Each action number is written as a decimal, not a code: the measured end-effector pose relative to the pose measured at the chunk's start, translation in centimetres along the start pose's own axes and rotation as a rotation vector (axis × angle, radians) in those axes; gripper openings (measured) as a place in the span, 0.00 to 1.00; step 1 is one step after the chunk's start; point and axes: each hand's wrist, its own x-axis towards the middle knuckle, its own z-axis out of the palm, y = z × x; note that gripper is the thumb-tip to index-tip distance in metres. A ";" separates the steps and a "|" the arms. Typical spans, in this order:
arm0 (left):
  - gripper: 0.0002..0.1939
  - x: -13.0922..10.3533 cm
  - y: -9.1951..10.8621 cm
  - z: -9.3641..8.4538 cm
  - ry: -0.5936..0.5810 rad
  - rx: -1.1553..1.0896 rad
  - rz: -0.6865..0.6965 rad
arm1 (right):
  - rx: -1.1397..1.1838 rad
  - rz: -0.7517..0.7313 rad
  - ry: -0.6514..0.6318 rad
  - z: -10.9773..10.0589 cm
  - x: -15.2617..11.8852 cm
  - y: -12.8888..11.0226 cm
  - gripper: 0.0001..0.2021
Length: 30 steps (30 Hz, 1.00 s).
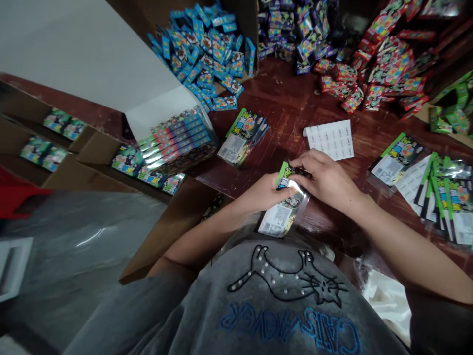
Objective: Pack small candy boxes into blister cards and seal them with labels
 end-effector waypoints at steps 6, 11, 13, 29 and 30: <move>0.09 -2.2 0.4 0.0 0.047 0.160 -0.018 | 0.063 0.159 -0.050 -0.1 0.3 -1.5 0.11; 0.07 -2.8 1.3 -0.5 0.090 0.129 0.033 | -0.008 0.083 -0.037 -0.4 1.2 -2.8 0.09; 0.07 -2.6 1.4 -0.7 0.129 0.092 0.018 | -0.052 0.044 -0.008 -0.3 1.7 -3.2 0.08; 0.19 1.1 0.1 -4.0 -0.255 0.050 -0.048 | 0.103 0.136 -0.765 -5.8 7.0 0.4 0.09; 0.24 1.2 0.1 -4.1 -0.303 -0.016 -0.084 | 0.167 0.104 -0.784 -6.1 6.6 0.7 0.10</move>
